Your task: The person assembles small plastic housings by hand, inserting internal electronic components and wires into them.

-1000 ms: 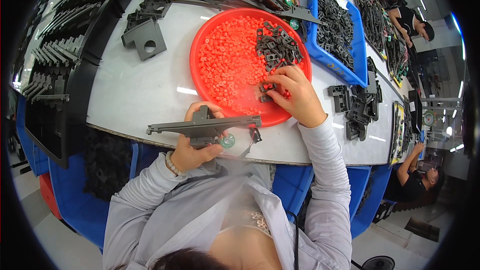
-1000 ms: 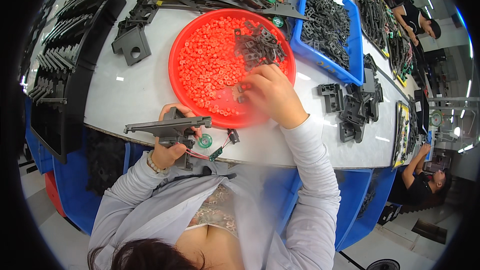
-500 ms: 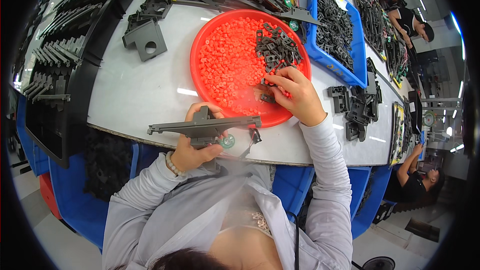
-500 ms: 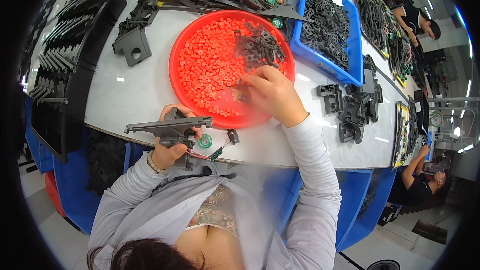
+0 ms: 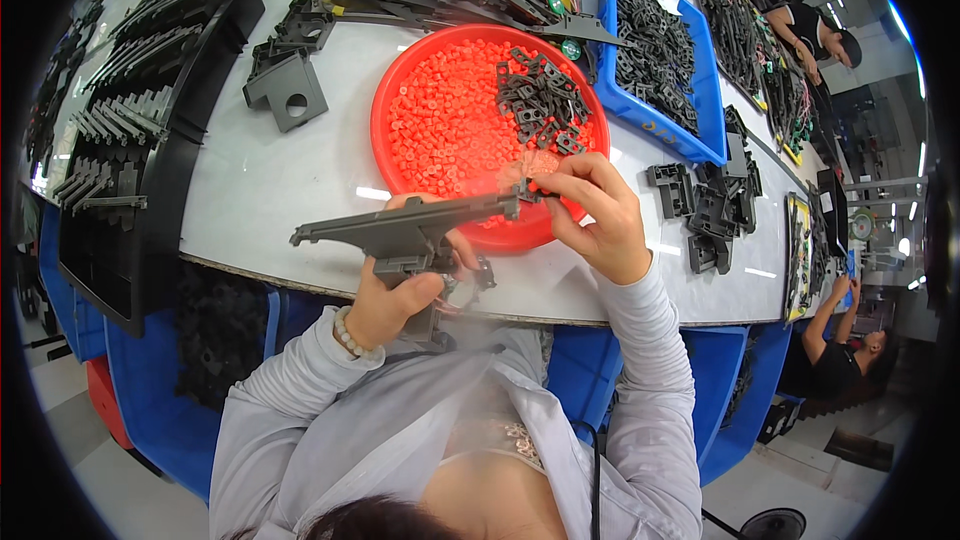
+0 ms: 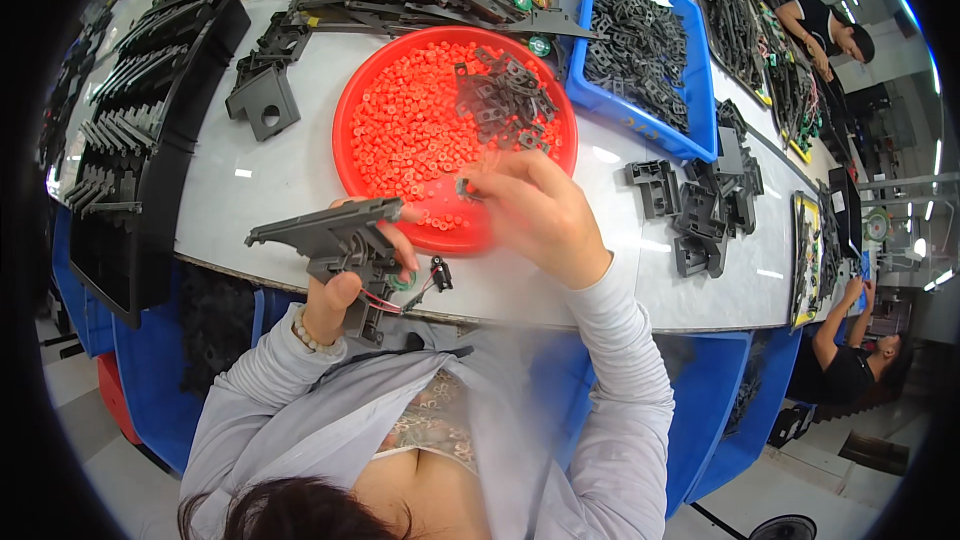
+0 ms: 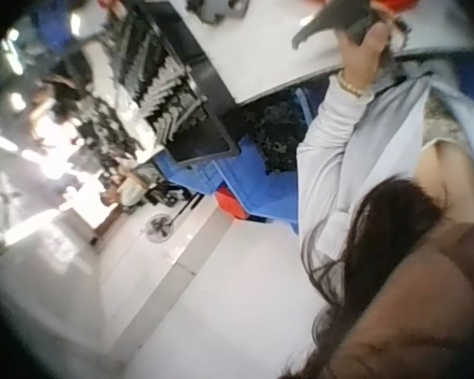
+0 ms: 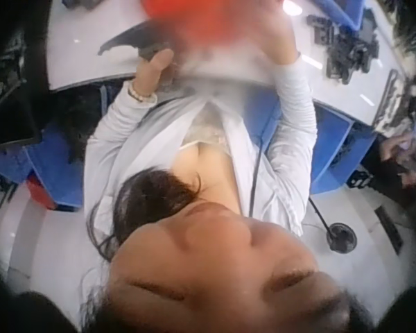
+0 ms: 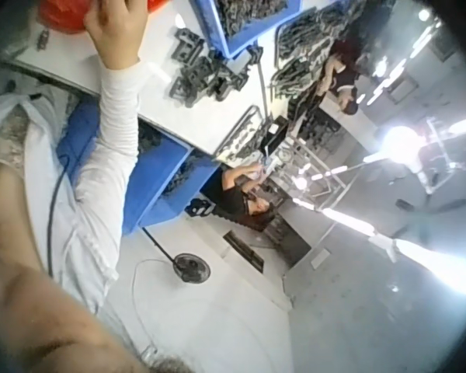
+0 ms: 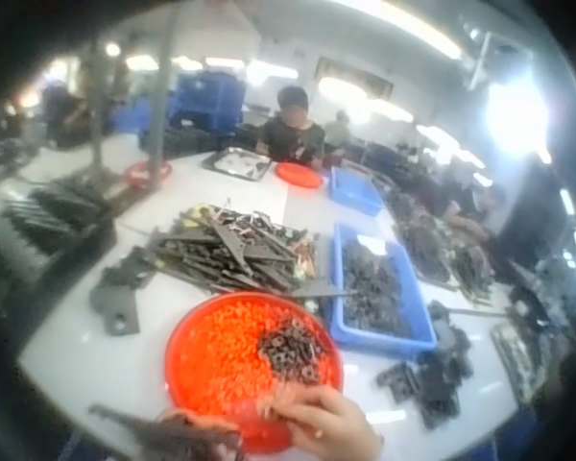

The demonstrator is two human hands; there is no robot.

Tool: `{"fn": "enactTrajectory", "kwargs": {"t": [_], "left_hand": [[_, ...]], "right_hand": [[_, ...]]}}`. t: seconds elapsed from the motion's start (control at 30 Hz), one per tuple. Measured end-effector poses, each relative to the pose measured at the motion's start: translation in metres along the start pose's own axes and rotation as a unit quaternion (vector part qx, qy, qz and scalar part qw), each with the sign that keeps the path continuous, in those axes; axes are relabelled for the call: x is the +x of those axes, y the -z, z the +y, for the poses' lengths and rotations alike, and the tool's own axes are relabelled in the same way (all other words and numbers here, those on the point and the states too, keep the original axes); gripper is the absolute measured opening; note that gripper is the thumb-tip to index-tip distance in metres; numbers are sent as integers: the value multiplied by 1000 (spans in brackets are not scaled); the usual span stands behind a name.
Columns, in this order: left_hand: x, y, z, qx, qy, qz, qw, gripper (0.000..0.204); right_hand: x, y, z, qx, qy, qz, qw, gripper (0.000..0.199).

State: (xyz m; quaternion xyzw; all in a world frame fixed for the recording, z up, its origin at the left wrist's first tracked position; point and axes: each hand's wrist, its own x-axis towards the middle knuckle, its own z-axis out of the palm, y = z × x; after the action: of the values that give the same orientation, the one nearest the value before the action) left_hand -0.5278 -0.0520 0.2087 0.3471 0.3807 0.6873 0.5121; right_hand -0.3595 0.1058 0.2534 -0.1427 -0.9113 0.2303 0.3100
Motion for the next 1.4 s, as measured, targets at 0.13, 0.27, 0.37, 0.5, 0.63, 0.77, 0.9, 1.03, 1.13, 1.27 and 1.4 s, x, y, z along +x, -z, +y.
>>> {"fn": "enactTrajectory", "kwargs": {"t": [0.13,0.27,0.37,0.5,0.63,0.77,0.9,1.03,1.13,1.27,1.4], "left_hand": [[7,-7,2,5,26,-58,998,69],[4,-19,1,-55,28,-86,994,63],[3,-24,7,-85,27,-96,991,58],[4,-23,4,-54,12,-109,992,61],[4,-21,5,-15,9,-119,993,63],[5,-22,16,-67,30,-83,994,71],[12,-20,15,-33,-19,0,999,101],[12,-11,12,-89,-22,-63,994,103],[11,-14,14,-79,-25,-78,993,107],[11,-18,15,-58,-25,-81,995,109],[10,-22,17,-76,5,-74,994,110]], "right_hand": [[-8,-4,-6,32,-1,26,999,37],[-9,-2,-16,14,23,34,999,35],[-13,0,-18,11,16,28,999,35],[-17,-2,-21,28,-20,54,998,37],[-20,-3,-23,41,-26,69,996,31],[-22,0,-30,47,-22,80,995,32],[-27,3,-46,86,-37,71,993,31],[-25,0,-58,71,-21,30,997,32],[-20,-3,-66,51,-24,17,998,28],[-18,-1,-70,-1,-29,-34,999,19],[-19,1,-73,-15,-37,-53,998,19]]}}
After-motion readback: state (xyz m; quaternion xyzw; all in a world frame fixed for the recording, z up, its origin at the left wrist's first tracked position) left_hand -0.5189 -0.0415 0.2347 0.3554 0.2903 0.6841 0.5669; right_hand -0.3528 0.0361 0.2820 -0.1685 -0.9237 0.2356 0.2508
